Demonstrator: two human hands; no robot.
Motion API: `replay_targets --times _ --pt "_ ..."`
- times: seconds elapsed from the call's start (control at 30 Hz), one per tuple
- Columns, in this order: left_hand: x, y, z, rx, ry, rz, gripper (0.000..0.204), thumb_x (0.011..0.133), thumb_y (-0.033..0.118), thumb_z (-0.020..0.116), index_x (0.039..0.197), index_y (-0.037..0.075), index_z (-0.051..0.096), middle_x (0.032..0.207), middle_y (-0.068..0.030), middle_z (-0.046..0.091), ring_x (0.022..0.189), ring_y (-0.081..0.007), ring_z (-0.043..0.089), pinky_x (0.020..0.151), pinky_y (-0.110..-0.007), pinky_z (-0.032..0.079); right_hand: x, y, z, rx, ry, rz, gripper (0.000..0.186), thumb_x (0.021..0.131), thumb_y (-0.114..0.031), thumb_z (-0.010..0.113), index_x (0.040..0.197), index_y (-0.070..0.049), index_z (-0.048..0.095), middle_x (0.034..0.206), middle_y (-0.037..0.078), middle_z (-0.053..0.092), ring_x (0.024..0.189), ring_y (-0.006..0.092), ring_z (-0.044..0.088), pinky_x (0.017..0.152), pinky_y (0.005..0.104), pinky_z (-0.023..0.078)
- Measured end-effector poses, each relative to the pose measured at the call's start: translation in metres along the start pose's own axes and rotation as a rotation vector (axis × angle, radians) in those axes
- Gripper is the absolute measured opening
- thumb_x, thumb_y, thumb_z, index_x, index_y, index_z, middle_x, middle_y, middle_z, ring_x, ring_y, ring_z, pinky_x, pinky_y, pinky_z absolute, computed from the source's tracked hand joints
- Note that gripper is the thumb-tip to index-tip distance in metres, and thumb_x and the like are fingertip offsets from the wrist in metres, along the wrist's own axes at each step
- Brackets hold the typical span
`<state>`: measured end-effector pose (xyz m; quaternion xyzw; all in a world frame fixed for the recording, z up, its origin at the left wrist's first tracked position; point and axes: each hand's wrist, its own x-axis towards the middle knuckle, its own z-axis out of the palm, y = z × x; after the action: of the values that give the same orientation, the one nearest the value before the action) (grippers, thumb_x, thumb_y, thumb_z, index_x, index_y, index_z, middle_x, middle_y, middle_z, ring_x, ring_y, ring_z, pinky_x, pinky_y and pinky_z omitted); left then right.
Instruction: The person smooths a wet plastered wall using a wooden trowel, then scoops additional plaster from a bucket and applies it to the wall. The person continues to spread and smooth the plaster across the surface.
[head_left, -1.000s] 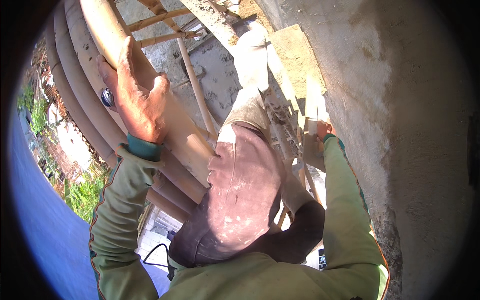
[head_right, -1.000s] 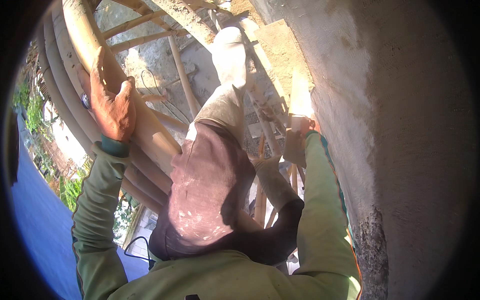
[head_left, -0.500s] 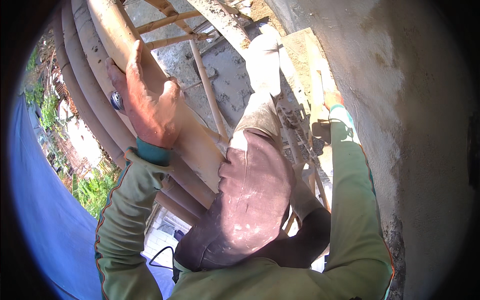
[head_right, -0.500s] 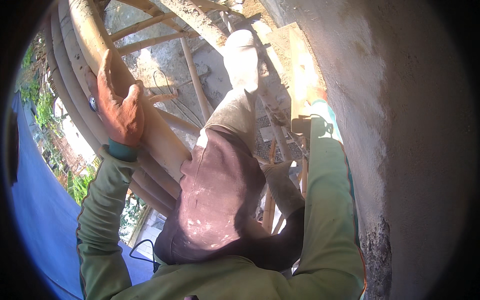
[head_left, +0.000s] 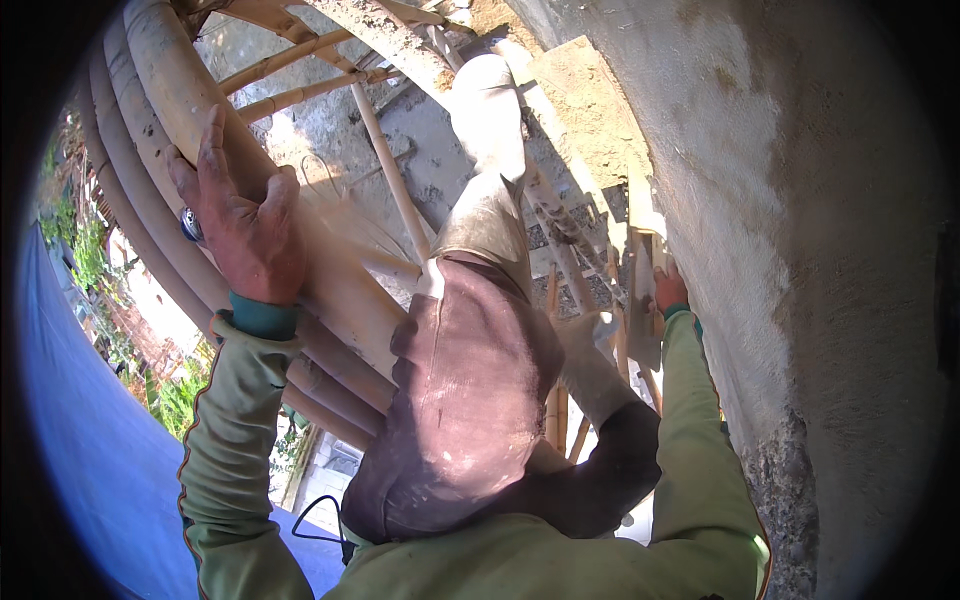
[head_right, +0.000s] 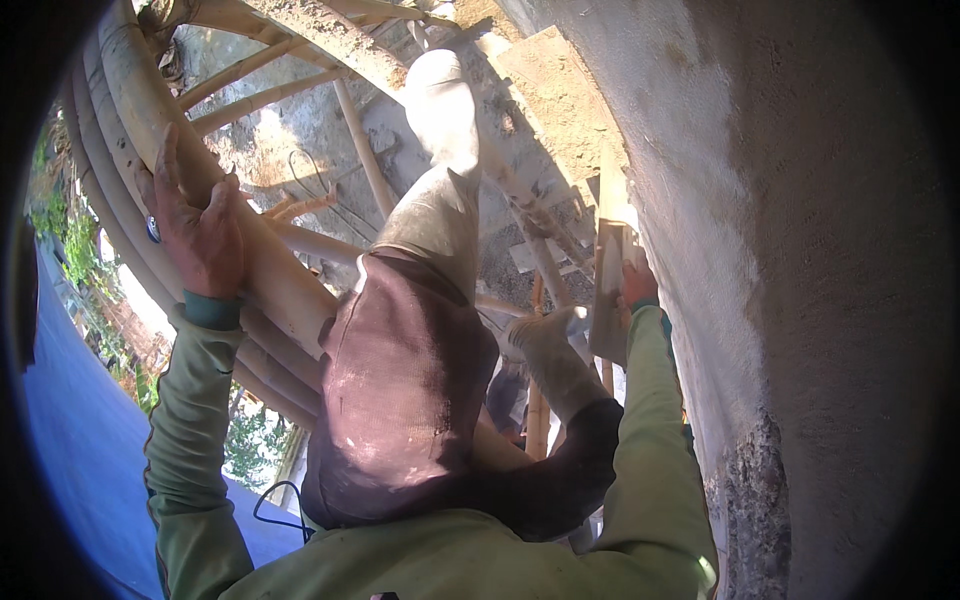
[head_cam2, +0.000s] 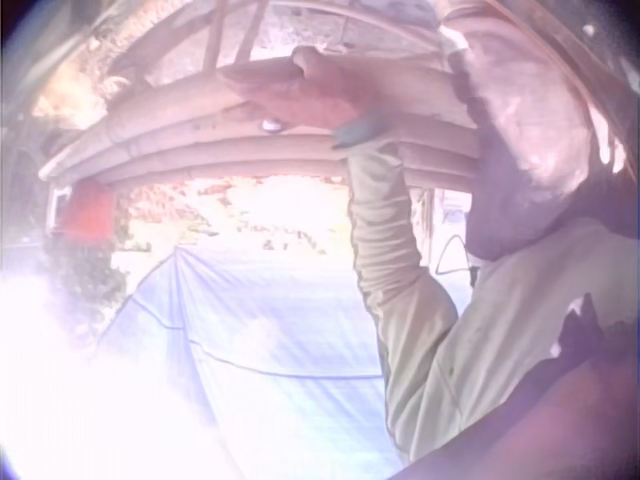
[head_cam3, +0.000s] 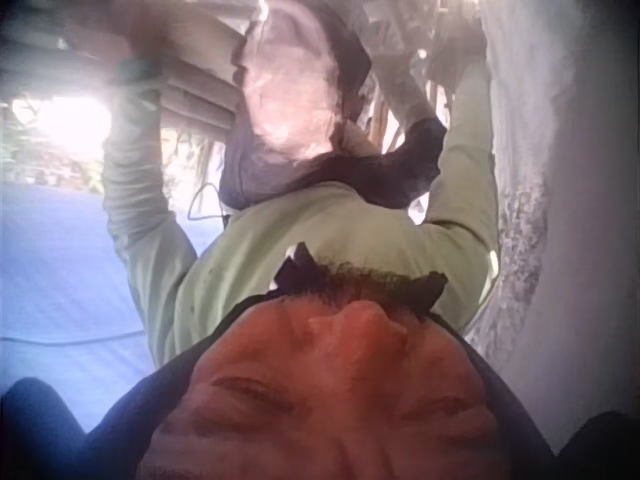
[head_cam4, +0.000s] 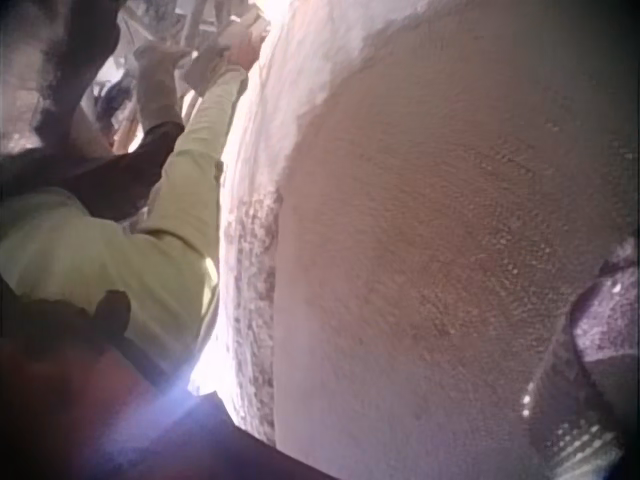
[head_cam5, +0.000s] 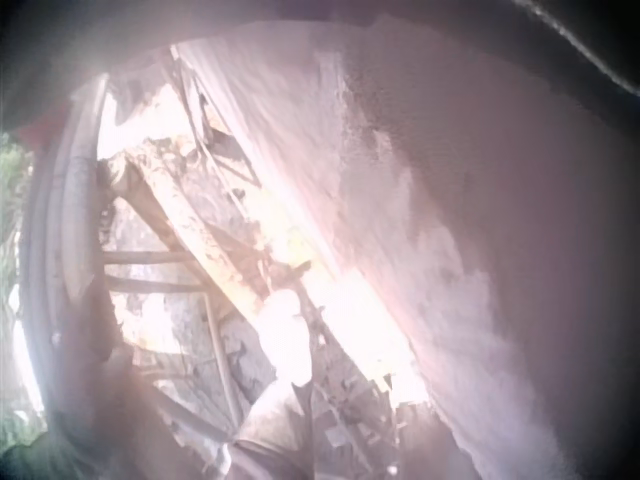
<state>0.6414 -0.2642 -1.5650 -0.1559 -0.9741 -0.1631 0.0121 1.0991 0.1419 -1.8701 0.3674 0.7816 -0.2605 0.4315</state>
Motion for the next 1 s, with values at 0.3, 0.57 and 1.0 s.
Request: replay_targets --times 0.3,0.57,1.0 --pt "0.007 0.012 0.003 -0.038 -0.017 -0.020 0.068 0.084 0.004 0.067 0.150 0.003 0.048 0.153 -0.0282 0.040 0.147 -0.0373 0.035 0.119 -0.043 0.033 0.126 -0.266 -0.090 -0.164 0.099 -0.062 0.043 0.096 -0.024 0.055 0.137 -0.012 0.060 0.125 0.024 0.069 0.116 0.0417 0.067 0.098 0.0529 0.053" --pt "0.003 0.009 -0.001 -0.035 0.012 -0.050 0.069 0.083 0.004 0.067 0.149 0.003 0.050 0.146 -0.0258 0.050 0.144 -0.0401 0.038 0.120 -0.045 0.033 0.097 -0.230 -0.031 -0.312 -0.070 0.030 0.044 0.095 -0.023 0.057 0.137 -0.012 0.061 0.123 0.022 0.071 0.114 0.0396 0.069 0.093 0.0529 0.056" --pt "0.009 -0.002 0.003 -0.041 0.014 -0.002 0.075 0.078 0.008 0.068 0.151 0.009 0.049 0.153 -0.0213 0.047 0.151 -0.0463 0.028 0.123 -0.049 0.027 0.088 -0.087 0.042 -0.772 -0.150 -0.239 0.033 0.089 -0.024 0.063 0.116 -0.011 0.077 0.124 0.020 0.071 0.107 0.0412 0.072 0.083 0.0572 0.059"
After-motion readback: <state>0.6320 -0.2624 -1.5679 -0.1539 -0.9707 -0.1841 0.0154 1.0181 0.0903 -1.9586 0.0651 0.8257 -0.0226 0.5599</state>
